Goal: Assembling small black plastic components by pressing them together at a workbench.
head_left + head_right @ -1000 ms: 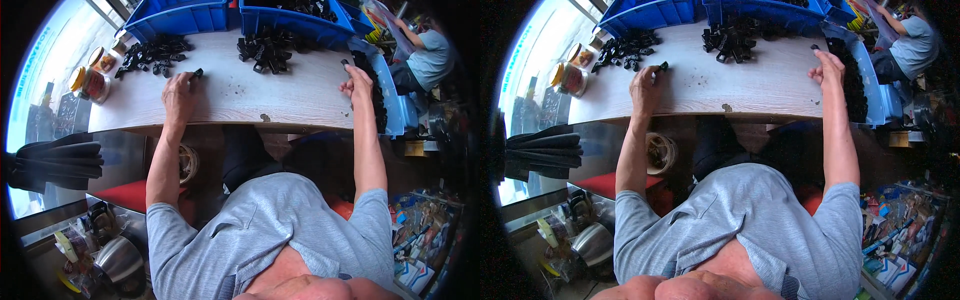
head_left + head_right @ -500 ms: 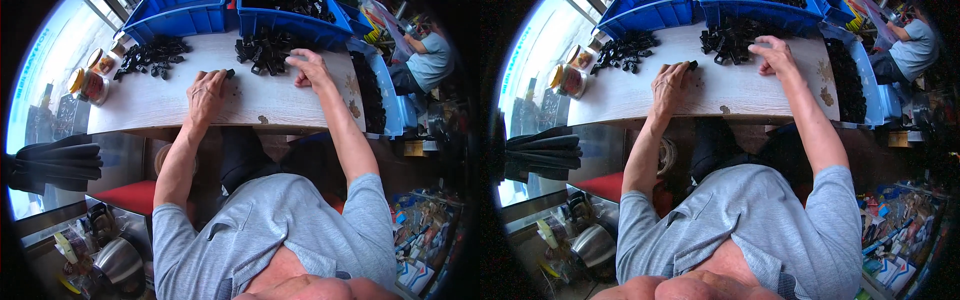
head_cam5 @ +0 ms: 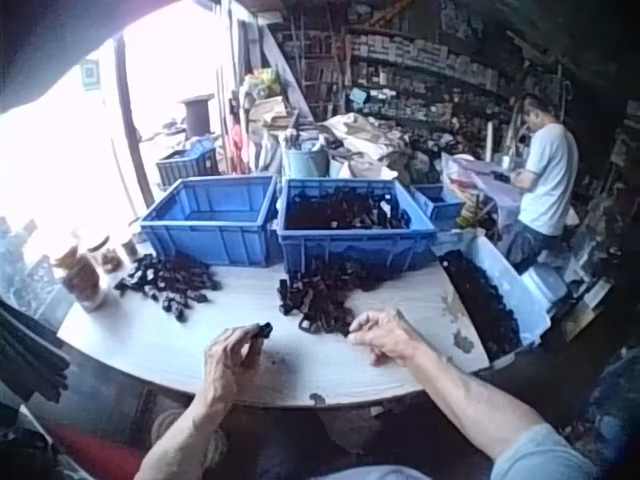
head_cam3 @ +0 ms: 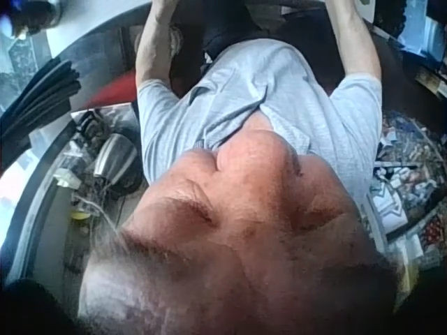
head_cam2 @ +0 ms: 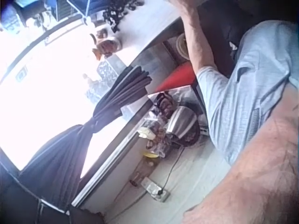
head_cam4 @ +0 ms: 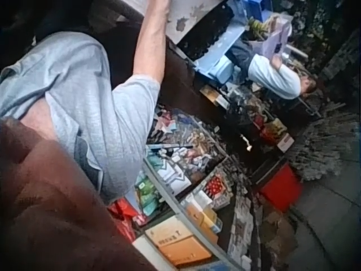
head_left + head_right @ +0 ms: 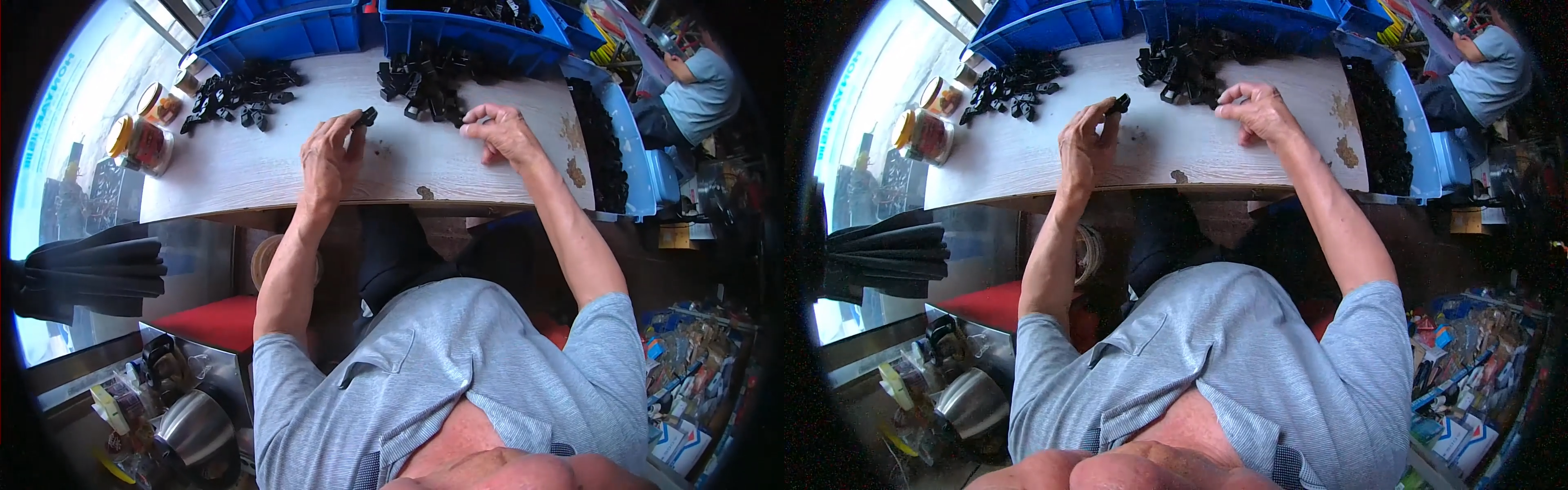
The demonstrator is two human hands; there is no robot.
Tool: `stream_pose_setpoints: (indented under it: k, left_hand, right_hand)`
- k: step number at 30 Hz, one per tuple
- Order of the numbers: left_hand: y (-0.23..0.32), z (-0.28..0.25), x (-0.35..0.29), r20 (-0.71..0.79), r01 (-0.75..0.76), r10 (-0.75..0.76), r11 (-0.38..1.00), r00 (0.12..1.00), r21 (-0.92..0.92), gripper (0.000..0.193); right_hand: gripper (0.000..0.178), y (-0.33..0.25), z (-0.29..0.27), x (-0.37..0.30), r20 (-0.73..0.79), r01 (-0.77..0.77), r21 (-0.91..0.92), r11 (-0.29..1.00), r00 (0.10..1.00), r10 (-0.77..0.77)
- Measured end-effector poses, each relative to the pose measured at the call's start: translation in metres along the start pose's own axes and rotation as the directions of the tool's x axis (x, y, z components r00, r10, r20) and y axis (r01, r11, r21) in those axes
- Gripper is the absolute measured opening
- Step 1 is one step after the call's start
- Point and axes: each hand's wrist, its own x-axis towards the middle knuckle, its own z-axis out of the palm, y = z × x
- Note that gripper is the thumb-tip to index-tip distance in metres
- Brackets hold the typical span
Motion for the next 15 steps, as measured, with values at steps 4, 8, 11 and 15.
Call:
stream_pose_setpoints:
  k: [4, 8, 11, 15]
  left_hand:
    - [0.033, 0.022, -0.002, 0.006, -0.022, 0.023, 0.991, 1.0, -0.13, 0.028]
    - [0.058, 0.037, 0.005, 0.023, -0.062, 0.065, 0.991, 0.998, -0.121, 0.026]
    - [0.069, 0.046, 0.012, 0.048, -0.081, 0.087, 0.991, 0.995, -0.11, 0.025]
    - [0.065, 0.061, 0.024, 0.227, -0.215, 0.216, 0.976, 0.95, -0.03, 0.026]
  right_hand:
    - [0.024, 0.005, -0.001, -0.014, -0.006, -0.036, 0.029, 0.999, 0.999, 0.036]
    - [0.031, 0.013, -0.002, -0.019, -0.022, 0.06, 0.079, 0.995, 0.998, -0.059]
    - [0.036, 0.006, 0.003, -0.024, -0.016, 0.03, 0.006, 1.0, 0.999, -0.03]
    - [0.038, 0.01, 0.003, -0.017, 0.013, 0.012, -0.041, 0.999, 1.0, -0.012]
